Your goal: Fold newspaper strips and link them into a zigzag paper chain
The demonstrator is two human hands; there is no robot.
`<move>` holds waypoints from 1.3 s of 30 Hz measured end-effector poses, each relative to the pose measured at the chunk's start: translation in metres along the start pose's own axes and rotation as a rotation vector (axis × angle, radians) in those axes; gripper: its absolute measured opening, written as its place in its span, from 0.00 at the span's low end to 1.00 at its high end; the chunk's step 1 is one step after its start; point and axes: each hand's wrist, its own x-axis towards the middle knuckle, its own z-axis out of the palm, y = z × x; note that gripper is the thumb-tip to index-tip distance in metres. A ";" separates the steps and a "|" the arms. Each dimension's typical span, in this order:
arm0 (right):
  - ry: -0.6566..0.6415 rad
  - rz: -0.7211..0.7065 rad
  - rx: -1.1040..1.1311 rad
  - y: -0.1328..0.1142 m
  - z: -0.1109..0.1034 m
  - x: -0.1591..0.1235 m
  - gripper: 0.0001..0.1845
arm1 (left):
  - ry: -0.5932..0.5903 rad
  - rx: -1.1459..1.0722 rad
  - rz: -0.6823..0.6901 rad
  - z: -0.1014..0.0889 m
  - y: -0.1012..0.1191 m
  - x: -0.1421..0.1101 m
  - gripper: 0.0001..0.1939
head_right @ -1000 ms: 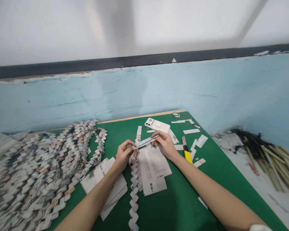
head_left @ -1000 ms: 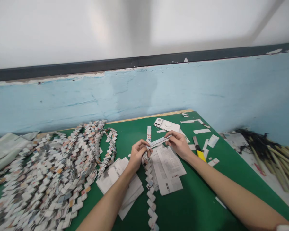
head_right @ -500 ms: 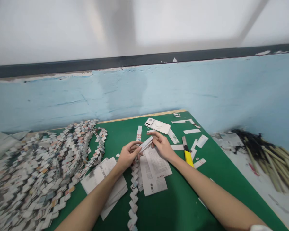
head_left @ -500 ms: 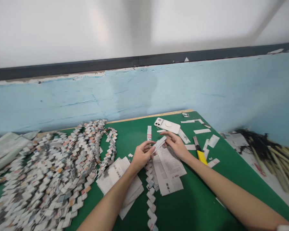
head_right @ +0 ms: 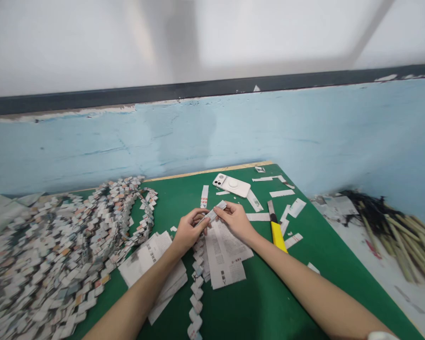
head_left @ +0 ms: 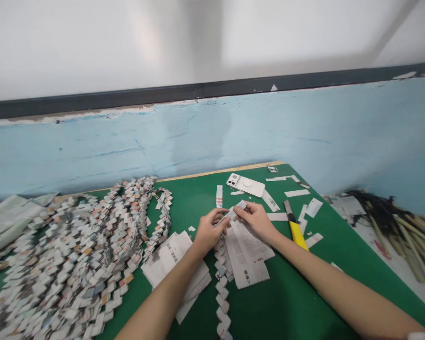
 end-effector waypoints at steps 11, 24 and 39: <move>0.061 0.033 0.149 0.012 0.009 -0.004 0.23 | 0.036 -0.024 -0.025 0.001 0.003 0.001 0.18; 0.025 0.008 0.050 0.009 0.010 -0.006 0.23 | -0.093 0.331 0.070 -0.002 0.007 -0.001 0.21; 0.172 -0.036 0.142 0.005 0.002 0.001 0.22 | -0.093 0.224 -0.066 0.001 0.004 0.000 0.23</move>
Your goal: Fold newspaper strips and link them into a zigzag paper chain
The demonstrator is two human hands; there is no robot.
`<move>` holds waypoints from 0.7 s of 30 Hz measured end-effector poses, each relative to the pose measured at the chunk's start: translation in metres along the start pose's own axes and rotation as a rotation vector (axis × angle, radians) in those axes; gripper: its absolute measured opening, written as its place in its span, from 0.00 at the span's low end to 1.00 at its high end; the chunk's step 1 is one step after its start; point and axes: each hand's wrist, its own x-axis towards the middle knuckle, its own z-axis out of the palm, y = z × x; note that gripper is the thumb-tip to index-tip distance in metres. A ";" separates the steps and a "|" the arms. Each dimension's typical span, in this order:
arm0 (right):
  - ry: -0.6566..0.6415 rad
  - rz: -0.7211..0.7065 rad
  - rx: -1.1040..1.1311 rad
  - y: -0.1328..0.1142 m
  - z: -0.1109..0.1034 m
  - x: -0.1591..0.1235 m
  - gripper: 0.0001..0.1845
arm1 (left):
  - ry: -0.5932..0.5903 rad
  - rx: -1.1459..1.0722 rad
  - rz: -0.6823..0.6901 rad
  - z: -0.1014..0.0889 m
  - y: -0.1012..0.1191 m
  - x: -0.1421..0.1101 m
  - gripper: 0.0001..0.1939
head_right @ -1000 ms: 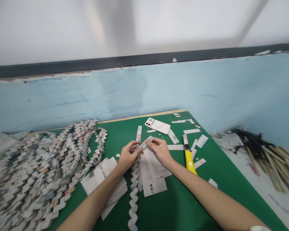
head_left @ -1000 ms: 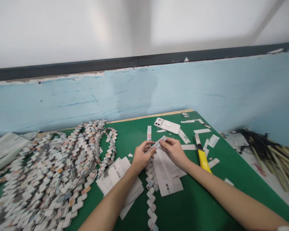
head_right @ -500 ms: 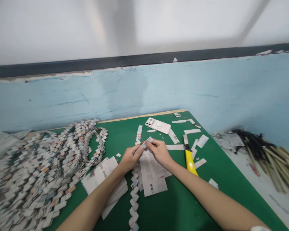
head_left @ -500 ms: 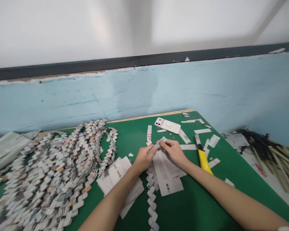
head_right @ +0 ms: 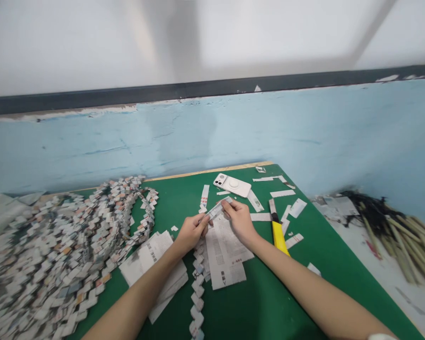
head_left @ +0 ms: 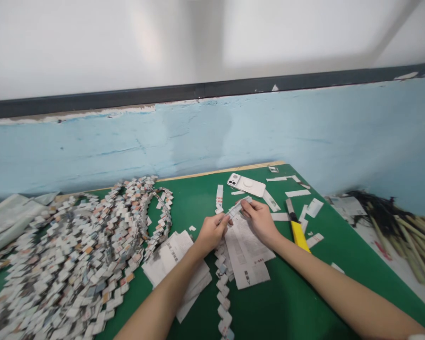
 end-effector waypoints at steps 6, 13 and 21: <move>-0.101 0.061 -0.031 -0.002 0.006 -0.006 0.23 | -0.022 0.028 0.015 0.000 0.001 -0.002 0.22; -0.149 -0.024 -0.174 -0.009 0.005 -0.005 0.20 | -0.013 0.180 0.137 0.000 0.003 -0.003 0.22; 0.044 -0.090 -0.243 -0.012 -0.015 0.012 0.26 | 0.024 0.035 0.038 -0.002 0.003 -0.003 0.25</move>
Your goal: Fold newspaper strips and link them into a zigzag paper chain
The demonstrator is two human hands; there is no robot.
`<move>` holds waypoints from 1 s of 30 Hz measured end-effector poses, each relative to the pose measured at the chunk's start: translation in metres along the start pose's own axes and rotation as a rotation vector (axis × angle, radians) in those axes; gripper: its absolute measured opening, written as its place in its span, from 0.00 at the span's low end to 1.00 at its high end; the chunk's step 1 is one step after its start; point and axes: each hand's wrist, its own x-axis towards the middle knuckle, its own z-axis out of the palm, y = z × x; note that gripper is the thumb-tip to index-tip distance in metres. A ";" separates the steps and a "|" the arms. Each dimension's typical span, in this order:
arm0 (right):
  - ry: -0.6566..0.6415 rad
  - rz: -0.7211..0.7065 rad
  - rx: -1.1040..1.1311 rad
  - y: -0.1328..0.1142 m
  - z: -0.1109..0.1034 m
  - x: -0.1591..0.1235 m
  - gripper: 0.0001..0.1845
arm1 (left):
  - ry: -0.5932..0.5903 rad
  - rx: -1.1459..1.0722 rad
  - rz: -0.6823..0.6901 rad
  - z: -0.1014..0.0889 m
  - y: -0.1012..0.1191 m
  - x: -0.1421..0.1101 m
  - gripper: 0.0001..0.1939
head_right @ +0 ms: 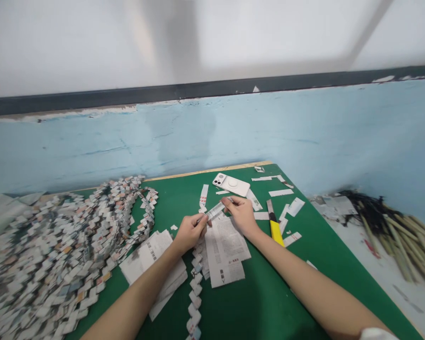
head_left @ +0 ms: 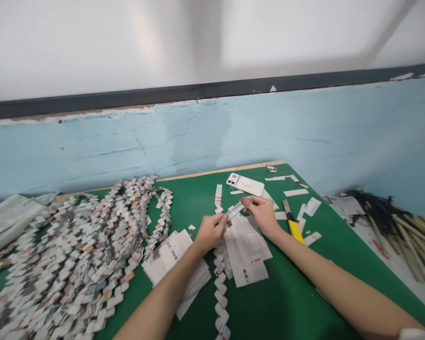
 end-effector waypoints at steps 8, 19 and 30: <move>-0.093 0.044 0.152 -0.005 0.004 -0.002 0.22 | 0.154 -0.235 -0.082 -0.002 0.004 0.001 0.25; -0.157 0.106 0.370 0.001 0.004 -0.002 0.09 | 0.154 -0.371 -0.060 -0.007 0.004 -0.003 0.21; -0.133 -0.012 0.234 0.001 0.002 -0.003 0.09 | 0.029 -0.347 0.012 0.000 -0.005 0.004 0.18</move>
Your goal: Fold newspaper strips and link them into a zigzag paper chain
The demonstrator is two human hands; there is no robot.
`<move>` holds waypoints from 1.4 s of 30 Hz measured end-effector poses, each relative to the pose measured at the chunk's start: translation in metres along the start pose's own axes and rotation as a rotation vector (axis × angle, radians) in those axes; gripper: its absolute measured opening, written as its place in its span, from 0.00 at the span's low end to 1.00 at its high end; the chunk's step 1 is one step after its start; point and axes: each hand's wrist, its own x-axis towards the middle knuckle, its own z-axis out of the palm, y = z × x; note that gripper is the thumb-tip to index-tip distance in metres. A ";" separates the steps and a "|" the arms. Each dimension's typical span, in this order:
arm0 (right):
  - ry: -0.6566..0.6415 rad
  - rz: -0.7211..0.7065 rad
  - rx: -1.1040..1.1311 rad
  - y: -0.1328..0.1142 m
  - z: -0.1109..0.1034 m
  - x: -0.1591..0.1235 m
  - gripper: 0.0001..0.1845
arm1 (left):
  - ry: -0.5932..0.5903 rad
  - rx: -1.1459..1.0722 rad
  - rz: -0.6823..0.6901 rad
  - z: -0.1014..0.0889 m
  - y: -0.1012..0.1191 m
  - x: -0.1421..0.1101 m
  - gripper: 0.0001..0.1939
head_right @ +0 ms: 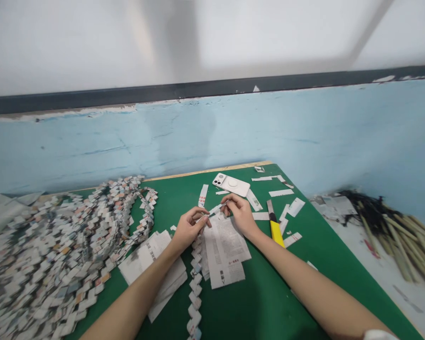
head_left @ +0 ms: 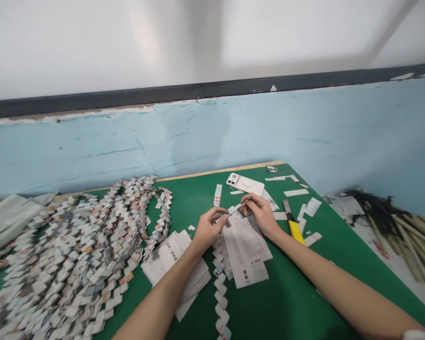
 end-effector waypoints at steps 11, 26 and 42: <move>-0.089 0.126 -0.010 0.005 0.016 -0.009 0.20 | -0.025 0.028 -0.068 0.000 0.005 0.000 0.23; -0.030 0.154 -0.117 0.002 0.023 -0.015 0.25 | -0.147 0.152 -0.045 0.001 0.006 -0.001 0.20; 0.125 0.078 -0.129 -0.002 0.023 -0.015 0.24 | -0.112 0.140 -0.094 0.003 0.006 0.000 0.22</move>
